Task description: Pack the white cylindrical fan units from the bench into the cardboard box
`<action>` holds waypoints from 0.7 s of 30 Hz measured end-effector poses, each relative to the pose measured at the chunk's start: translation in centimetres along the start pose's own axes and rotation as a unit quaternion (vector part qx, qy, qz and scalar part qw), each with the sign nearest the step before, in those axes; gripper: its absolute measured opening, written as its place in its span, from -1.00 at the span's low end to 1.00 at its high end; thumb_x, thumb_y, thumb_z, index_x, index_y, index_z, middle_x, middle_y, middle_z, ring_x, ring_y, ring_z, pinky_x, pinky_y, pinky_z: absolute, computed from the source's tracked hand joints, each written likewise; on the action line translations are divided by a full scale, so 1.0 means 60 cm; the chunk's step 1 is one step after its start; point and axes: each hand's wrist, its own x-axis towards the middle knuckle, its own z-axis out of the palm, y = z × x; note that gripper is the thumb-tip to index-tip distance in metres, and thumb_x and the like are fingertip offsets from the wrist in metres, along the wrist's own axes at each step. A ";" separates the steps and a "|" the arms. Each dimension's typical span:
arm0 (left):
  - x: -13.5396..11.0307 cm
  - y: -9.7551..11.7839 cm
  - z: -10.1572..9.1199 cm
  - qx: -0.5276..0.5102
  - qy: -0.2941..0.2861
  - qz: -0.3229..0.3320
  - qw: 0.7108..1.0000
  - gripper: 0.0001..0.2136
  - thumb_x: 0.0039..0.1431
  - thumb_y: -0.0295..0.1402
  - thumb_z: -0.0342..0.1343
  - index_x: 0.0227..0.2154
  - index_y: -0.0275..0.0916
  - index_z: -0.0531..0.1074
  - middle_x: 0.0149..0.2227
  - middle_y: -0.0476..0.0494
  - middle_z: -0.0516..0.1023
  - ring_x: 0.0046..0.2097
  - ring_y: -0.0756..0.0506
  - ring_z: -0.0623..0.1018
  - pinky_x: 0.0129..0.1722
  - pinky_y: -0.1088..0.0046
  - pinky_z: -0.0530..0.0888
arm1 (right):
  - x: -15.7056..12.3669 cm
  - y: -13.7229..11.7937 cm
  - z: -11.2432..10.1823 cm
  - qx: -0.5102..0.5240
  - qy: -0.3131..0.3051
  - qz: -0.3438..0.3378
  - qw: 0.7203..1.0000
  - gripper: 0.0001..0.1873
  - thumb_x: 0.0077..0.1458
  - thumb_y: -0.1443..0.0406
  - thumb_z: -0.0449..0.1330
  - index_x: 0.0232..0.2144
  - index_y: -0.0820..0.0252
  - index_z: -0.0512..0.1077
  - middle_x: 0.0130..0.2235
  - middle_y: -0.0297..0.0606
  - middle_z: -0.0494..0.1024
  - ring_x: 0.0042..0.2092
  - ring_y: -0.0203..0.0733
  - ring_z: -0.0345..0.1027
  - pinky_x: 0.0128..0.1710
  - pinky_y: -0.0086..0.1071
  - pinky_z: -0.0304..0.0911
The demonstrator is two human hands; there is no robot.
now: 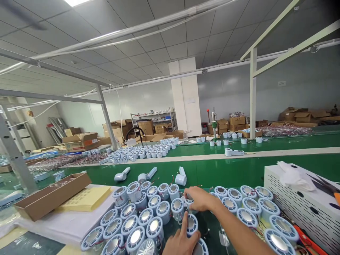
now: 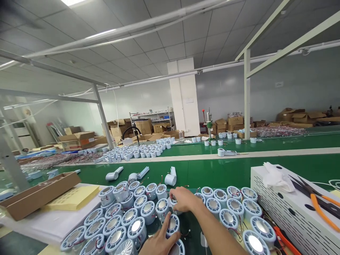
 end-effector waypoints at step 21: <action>-0.021 0.010 0.005 -0.021 0.026 -0.094 0.995 -0.60 0.27 -0.30 0.11 0.11 0.31 0.41 0.45 -0.19 0.08 0.24 -0.41 0.46 -0.01 -0.02 0.58 | 0.002 -0.002 -0.006 -0.026 0.053 0.064 0.996 -0.44 -0.09 0.52 0.23 0.02 0.14 0.46 0.05 -0.02 0.49 0.07 0.19 0.40 0.03 -0.04 0.25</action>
